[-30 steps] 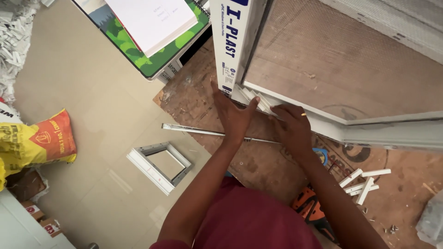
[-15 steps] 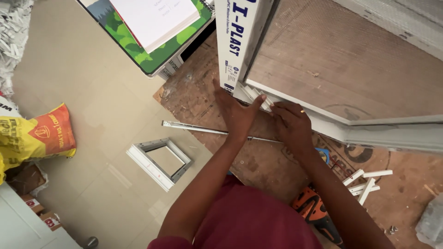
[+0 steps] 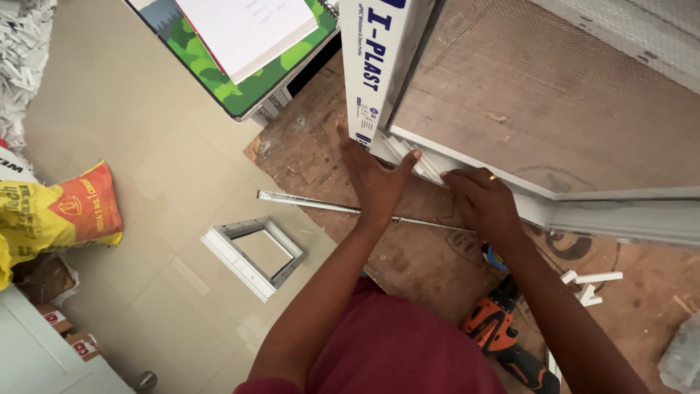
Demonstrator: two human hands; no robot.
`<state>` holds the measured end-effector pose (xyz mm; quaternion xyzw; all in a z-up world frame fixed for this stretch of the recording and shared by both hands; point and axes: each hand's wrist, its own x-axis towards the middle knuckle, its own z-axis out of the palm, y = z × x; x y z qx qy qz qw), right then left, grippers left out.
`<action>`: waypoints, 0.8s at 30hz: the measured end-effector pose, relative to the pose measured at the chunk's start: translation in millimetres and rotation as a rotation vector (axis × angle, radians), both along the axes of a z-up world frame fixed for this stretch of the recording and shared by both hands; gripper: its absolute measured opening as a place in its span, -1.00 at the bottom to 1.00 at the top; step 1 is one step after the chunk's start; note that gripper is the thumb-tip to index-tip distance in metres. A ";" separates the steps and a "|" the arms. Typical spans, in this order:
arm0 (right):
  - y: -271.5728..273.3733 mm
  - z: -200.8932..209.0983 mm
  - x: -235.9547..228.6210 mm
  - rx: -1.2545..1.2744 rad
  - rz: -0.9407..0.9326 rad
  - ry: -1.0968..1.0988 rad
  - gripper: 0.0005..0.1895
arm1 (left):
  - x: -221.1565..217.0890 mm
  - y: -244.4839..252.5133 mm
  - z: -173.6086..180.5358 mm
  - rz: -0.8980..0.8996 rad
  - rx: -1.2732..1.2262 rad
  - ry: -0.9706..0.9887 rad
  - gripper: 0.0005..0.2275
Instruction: Measuring, fitting, and drilling plastic trim into a uPVC window frame.
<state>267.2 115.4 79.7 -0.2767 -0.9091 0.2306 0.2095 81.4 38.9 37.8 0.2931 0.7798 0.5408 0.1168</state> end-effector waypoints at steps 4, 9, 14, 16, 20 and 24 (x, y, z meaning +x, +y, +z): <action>6.8 -5.1 1.2 0.071 0.062 -0.035 -0.70 | -1.4 -0.7 1.7 0.004 -0.003 0.024 0.14; 9.4 -7.1 2.0 0.118 0.099 -0.014 -0.68 | -1.9 -0.3 8.2 -0.005 -0.009 -0.042 0.13; 8.3 -9.0 3.0 0.130 0.109 0.009 -0.71 | -1.7 -0.2 7.7 -0.003 -0.004 -0.043 0.13; 5.9 -10.1 2.0 0.146 0.092 0.017 -0.73 | -3.1 -1.3 7.1 -0.010 0.006 -0.037 0.14; -3.2 -7.1 -3.4 0.133 0.043 -0.032 -0.68 | -2.9 -2.3 3.6 0.006 -0.042 0.000 0.15; -16.0 4.7 -21.3 0.108 -0.028 0.051 -0.66 | -3.0 -1.6 5.8 -0.003 -0.016 0.027 0.15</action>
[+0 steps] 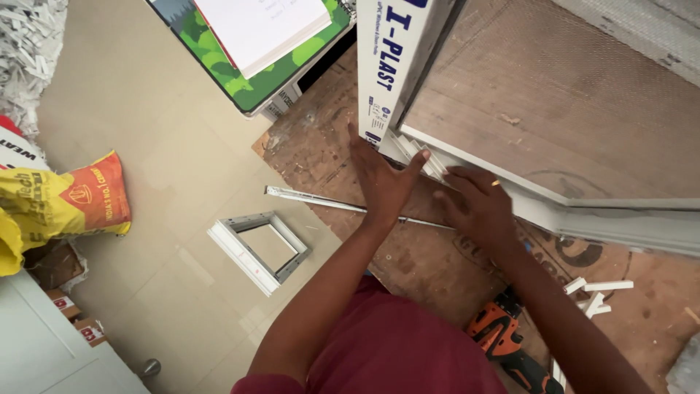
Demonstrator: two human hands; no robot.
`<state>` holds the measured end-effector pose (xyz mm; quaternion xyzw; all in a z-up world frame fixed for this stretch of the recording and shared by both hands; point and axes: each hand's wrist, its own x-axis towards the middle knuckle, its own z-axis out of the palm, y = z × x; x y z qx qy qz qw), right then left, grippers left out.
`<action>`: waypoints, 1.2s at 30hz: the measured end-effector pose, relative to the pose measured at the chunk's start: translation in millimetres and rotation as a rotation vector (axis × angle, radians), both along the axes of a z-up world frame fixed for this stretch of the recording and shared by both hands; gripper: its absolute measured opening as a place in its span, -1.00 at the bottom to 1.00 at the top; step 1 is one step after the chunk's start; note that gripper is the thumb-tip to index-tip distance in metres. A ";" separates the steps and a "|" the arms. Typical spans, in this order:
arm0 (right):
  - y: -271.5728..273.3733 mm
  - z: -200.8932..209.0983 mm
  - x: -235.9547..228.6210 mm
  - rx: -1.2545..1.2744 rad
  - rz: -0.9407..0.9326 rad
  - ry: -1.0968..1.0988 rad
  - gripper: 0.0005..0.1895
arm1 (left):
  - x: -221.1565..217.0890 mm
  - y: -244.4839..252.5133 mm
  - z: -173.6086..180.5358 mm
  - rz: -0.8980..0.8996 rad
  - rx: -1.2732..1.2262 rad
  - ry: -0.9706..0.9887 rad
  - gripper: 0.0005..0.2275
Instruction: Measuring, fitting, and drilling plastic trim into a uPVC window frame.
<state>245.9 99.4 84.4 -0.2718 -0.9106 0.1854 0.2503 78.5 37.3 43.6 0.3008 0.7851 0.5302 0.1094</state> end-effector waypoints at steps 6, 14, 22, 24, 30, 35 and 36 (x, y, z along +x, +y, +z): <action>-10.6 -11.2 -21.0 -0.005 -0.130 0.116 -0.76 | -1.2 -1.6 7.9 0.009 -0.004 -0.030 0.13; -7.4 -16.5 -21.0 -0.038 -0.139 0.164 -0.80 | -6.0 -4.5 8.4 -0.021 0.055 -0.006 0.07; -6.2 -20.0 -18.2 -0.068 -0.124 0.179 -0.78 | -4.5 -3.2 -0.9 -0.006 0.072 0.043 -0.01; -6.3 -20.6 -18.1 -0.066 -0.125 0.180 -0.77 | -4.4 -3.6 -0.2 -0.009 0.072 0.038 -0.01; -6.3 -25.7 -14.2 -0.051 -0.121 0.164 -0.71 | -4.7 -5.4 4.5 -0.020 0.067 0.014 -0.03; -8.6 -21.7 -14.6 -0.077 -0.122 0.178 -0.69 | -5.6 -6.5 7.6 -0.015 0.059 0.015 -0.04; -8.7 -20.4 -14.1 -0.071 -0.112 0.170 -0.69 | -5.2 -7.2 9.0 -0.018 0.071 -0.003 -0.05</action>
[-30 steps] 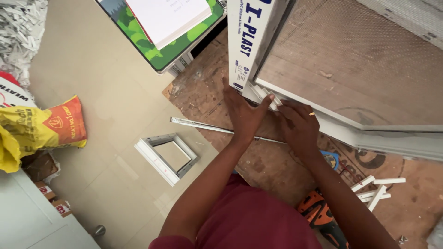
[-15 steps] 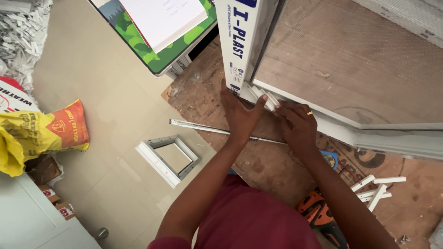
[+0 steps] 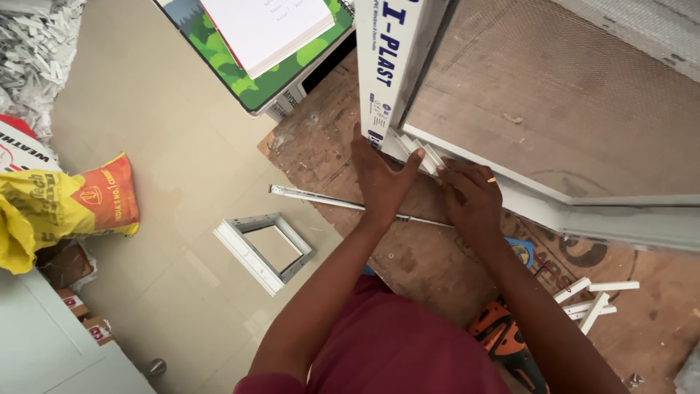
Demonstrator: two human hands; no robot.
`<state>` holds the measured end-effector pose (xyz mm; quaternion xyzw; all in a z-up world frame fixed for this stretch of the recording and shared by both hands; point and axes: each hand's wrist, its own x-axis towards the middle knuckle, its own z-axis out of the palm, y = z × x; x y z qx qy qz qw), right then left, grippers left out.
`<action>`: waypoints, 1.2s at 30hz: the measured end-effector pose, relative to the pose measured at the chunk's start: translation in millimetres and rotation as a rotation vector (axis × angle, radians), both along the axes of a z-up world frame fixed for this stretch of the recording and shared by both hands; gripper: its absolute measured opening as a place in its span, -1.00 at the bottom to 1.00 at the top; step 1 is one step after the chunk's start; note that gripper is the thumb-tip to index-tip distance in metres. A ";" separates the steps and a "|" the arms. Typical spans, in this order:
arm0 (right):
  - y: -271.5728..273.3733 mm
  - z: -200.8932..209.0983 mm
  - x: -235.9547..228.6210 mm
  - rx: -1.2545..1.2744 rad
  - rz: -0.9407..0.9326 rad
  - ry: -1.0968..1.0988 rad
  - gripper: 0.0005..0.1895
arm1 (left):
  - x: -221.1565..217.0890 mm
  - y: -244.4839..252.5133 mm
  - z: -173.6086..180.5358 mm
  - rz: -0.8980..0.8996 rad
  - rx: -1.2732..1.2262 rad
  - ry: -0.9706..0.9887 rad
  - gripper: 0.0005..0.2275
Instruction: Measuring, fitting, and drilling plastic trim into a uPVC window frame.
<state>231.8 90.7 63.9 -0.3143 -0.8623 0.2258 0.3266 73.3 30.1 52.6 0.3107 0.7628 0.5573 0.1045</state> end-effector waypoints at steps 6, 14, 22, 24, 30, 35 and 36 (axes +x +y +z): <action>-1.6 -3.7 2.2 0.036 -0.005 -0.023 -0.71 | 1.7 -2.0 -4.9 0.009 -0.004 0.018 -0.04; -3.8 10.4 -6.0 0.084 0.003 -0.007 -0.74 | -1.7 -0.4 -6.1 0.053 0.028 0.010 -0.07; -7.6 8.8 -5.7 0.061 -0.011 0.000 -0.71 | -0.8 -3.4 -5.6 0.076 0.047 0.078 -0.04; -8.4 7.7 -4.5 0.056 -0.007 0.002 -0.70 | -1.1 -3.8 -4.0 0.074 0.041 0.054 -0.05; -6.5 0.4 -5.9 0.049 -0.038 0.009 -0.72 | -13.2 -6.1 -19.4 0.040 0.087 0.121 -0.32; -9.4 0.8 -12.7 0.015 -0.099 0.064 -0.78 | -18.1 -9.3 -3.6 0.010 0.071 0.013 -0.53; -9.0 -0.3 -12.3 0.027 -0.098 0.059 -0.77 | -18.2 -8.9 -1.7 0.011 0.063 0.002 -0.54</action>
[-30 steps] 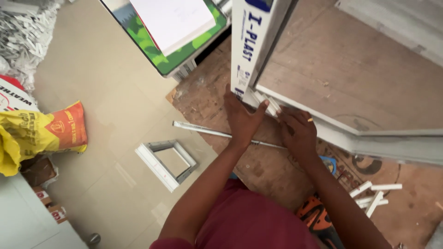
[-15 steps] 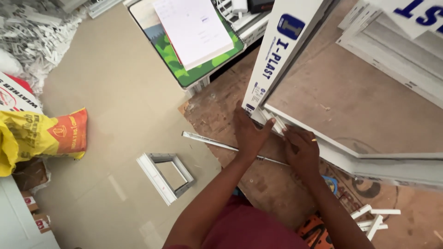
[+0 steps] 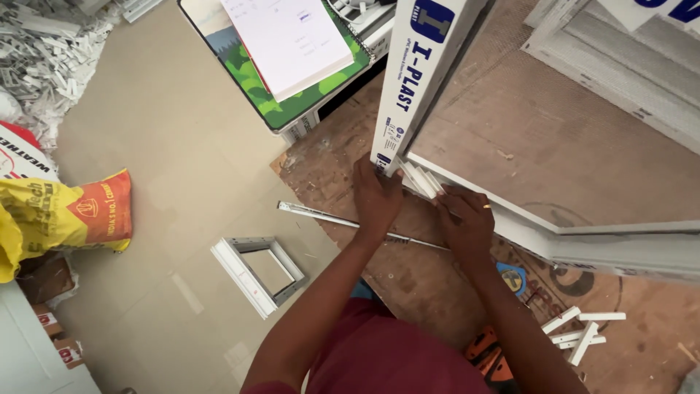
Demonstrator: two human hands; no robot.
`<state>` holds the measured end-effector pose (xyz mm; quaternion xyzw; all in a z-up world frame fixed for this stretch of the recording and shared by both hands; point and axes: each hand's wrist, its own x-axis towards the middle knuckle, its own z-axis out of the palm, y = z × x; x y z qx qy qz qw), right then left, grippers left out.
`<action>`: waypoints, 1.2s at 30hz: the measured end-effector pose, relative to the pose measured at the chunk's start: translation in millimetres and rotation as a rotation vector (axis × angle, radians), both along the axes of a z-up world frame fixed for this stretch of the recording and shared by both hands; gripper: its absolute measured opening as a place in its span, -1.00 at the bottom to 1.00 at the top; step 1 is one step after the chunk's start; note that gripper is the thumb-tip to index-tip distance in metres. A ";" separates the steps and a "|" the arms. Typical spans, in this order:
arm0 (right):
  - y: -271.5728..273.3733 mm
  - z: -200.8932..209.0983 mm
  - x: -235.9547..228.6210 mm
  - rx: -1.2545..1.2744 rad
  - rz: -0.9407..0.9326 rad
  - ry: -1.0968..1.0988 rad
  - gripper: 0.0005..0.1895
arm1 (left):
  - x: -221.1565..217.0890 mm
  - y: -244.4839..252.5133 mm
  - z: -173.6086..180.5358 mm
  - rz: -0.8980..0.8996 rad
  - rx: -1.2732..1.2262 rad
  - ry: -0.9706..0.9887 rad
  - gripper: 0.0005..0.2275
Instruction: Measuring, fitting, and drilling plastic trim into a uPVC window frame.
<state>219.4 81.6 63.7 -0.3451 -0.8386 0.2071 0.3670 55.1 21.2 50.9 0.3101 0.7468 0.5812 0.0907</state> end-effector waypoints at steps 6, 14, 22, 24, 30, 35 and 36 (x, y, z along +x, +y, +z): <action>2.8 -1.9 0.9 0.049 0.013 -0.032 -0.75 | 3.4 7.6 -5.7 0.037 0.001 0.032 -0.56; -2.4 7.6 -2.1 0.085 0.024 -0.030 -0.83 | 5.9 8.2 -0.5 0.041 -0.031 0.099 -0.45; 1.4 4.2 0.5 0.048 0.027 -0.029 -0.84 | 11.0 11.1 -4.7 0.016 -0.140 0.111 -0.15; 2.9 8.5 4.3 0.034 0.062 -0.055 -0.78 | 10.7 10.9 -4.9 0.020 -0.128 0.102 -0.13; 9.0 20.1 29.3 -0.139 0.140 -0.136 -0.58 | 11.1 11.7 -7.4 -0.019 -0.146 0.013 -0.11; 15.6 10.6 45.7 -0.190 0.098 -0.173 -0.65 | 12.8 15.5 -16.9 0.003 -0.171 0.045 -0.05; 16.2 12.6 45.6 -0.189 0.090 -0.176 -0.70 | 13.2 15.4 -16.7 -0.004 -0.170 0.035 -0.06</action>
